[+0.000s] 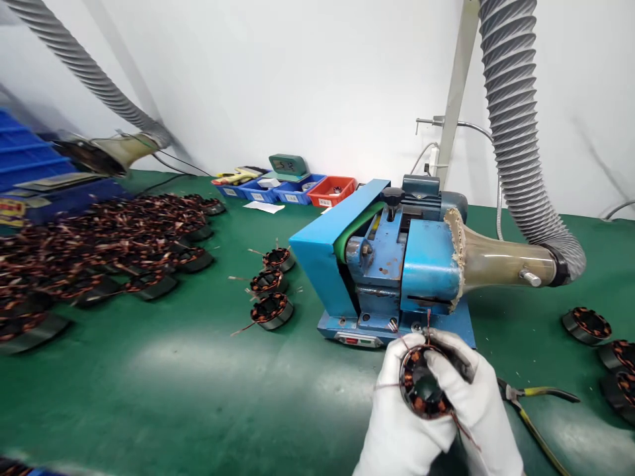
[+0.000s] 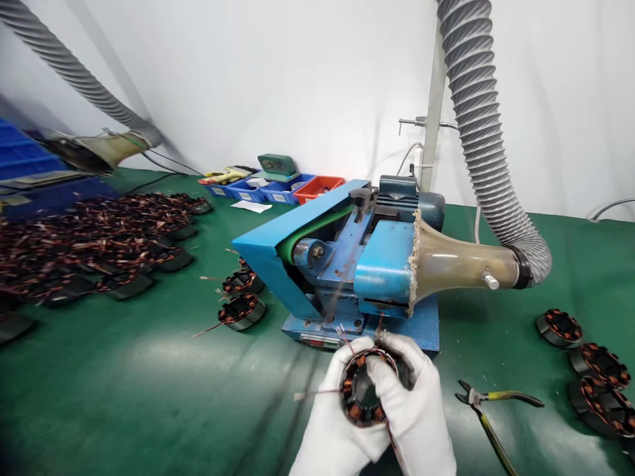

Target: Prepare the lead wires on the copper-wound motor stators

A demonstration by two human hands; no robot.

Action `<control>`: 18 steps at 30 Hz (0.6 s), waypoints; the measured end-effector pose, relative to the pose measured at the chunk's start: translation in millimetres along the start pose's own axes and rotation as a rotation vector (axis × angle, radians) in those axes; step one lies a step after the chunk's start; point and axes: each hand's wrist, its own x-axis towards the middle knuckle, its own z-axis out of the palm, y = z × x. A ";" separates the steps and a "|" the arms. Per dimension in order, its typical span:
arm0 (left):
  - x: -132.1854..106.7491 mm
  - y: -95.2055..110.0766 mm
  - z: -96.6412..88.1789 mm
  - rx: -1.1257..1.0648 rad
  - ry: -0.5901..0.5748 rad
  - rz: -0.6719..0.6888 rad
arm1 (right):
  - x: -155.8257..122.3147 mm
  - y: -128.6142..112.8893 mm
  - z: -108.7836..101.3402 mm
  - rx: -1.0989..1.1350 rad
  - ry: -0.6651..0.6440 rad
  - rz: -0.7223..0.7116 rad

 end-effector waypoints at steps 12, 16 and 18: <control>23.7 -5.7 17.8 0.100 -0.018 0.182 | 26.2 -3.6 5.7 0.064 0.042 0.016; 24.0 -3.2 20.0 0.113 -0.030 0.203 | 25.3 -5.0 6.2 0.102 0.067 0.024; 23.8 -2.2 22.3 0.128 -0.035 0.205 | 26.5 -8.2 7.2 0.089 0.075 0.016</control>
